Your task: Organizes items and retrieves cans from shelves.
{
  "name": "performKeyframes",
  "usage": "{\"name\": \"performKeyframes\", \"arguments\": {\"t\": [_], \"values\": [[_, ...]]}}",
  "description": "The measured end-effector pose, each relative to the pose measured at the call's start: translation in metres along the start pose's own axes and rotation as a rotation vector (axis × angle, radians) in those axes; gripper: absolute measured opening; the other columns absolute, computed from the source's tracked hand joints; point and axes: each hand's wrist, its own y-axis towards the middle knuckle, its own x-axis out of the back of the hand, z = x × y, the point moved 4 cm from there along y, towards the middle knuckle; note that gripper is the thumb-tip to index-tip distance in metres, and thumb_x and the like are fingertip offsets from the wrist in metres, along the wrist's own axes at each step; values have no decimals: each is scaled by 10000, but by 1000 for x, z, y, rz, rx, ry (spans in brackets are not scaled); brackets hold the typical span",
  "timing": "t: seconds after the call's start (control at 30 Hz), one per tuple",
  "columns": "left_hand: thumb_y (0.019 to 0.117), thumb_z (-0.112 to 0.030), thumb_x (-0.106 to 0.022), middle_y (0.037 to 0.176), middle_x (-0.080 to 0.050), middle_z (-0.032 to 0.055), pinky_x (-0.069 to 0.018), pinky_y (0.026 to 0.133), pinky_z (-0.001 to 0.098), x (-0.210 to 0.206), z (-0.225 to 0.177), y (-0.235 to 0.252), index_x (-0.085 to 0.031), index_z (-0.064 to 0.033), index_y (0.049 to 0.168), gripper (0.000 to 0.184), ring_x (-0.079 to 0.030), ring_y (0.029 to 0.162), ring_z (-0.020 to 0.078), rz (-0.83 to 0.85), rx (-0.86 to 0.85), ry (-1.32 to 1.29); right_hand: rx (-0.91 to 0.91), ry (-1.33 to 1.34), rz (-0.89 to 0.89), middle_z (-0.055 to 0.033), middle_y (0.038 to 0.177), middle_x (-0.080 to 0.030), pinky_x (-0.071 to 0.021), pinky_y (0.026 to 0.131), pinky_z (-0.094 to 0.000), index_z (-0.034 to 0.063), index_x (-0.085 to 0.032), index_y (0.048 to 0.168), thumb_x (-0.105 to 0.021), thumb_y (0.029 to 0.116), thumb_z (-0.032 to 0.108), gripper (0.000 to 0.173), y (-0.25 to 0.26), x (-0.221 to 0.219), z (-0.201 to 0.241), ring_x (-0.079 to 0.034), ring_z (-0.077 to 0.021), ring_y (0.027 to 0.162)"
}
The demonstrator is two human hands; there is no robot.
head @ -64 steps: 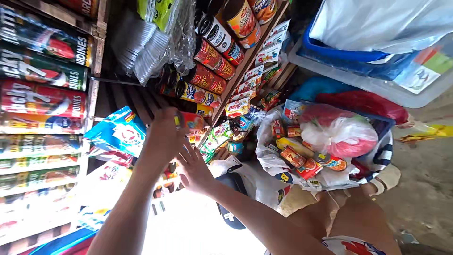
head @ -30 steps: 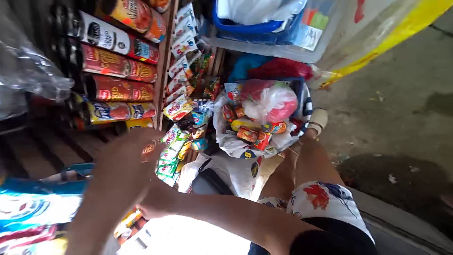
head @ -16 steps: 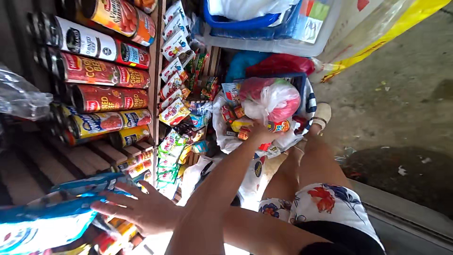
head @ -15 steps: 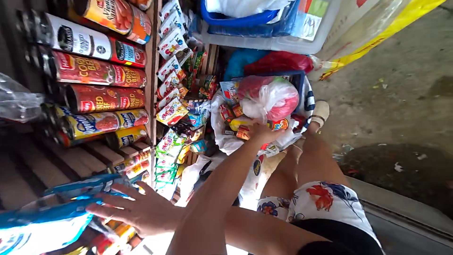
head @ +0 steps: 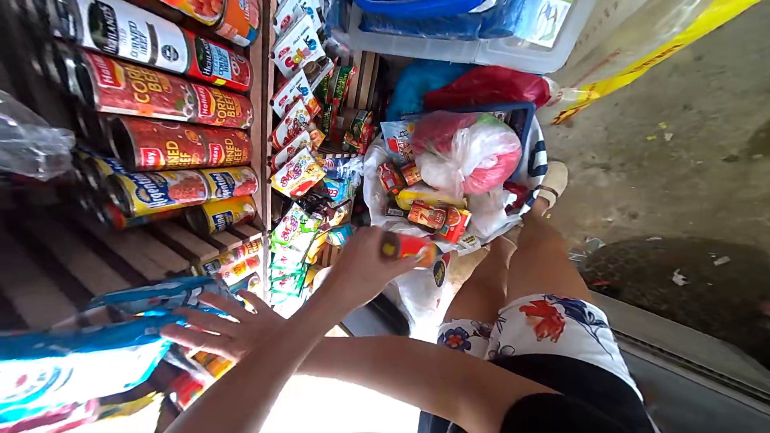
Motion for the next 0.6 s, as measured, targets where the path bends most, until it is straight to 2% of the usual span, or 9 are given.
{"name": "performKeyframes", "arguments": {"t": [0.07,0.1,0.13,0.2,0.27,0.33,0.37,0.5,0.6], "values": [[834,-455,-818,1078,-686,67,-592,835,448,37,12,-53,-699,-118,1174,494,-681,961,196,-278,-23,181,35,-92,-61,-52,1551,-511,-327,1185,-584,164,-534,1501,-650,941,65,580,-1,-15,-8,-372,-312,1500],[833,-503,-781,1083,-684,82,-587,788,472,54,16,-76,-701,-119,1203,540,-684,933,222,-421,-37,306,43,-140,-149,-47,1470,-595,-364,1174,-544,164,-618,1423,-697,902,86,532,-2,-33,-17,-455,-290,1447],[847,-539,-734,1105,-686,122,-572,777,525,69,19,-97,-695,-103,1239,588,-689,938,277,-522,-6,381,15,-194,-106,-30,1416,-632,-359,1203,-487,170,-657,1370,-745,872,135,507,-5,-44,-25,-493,-246,1409],[895,-463,-736,1163,-686,219,-552,830,594,95,25,-131,-637,-14,1323,628,-701,977,357,-628,114,326,29,-248,35,-103,1263,-706,-369,1143,-566,85,-724,1231,-828,758,108,485,-9,-28,-18,-599,-304,1269],[874,-502,-714,1122,-693,164,-591,748,494,117,59,-157,-578,-63,1337,652,-713,892,269,-762,134,328,47,-192,98,-105,1409,-627,-296,1174,-637,84,-655,1349,-837,705,-7,676,-7,-15,-11,-501,-351,1386],[867,-574,-713,1170,-667,172,-572,791,491,138,79,-176,-546,-96,1381,721,-687,959,285,-849,168,366,45,-151,98,-40,1565,-489,-266,1188,-651,152,-538,1487,-789,732,-78,827,-4,-15,-12,-356,-323,1500],[872,-558,-718,1192,-650,209,-545,832,513,144,82,-182,-536,-66,1392,738,-664,1002,320,-880,192,374,37,-134,94,-14,1610,-430,-258,1188,-656,179,-488,1528,-763,751,-105,872,-3,-16,-12,-305,-306,1528],[929,-599,-638,1336,-579,260,-485,985,593,151,95,-193,-495,-67,1448,757,-593,1208,405,-989,317,445,42,-154,83,15,1657,-345,-281,1172,-674,232,-386,1589,-768,734,-111,998,-1,-18,-14,-241,-292,1554],[961,-642,-555,1404,-542,251,-443,1011,656,153,109,-195,-457,-125,1487,743,-541,1286,438,-1019,366,510,40,-172,86,19,1667,-324,-274,1171,-692,239,-358,1600,-816,658,-119,1107,-2,-23,-16,-230,-298,1557]]}}
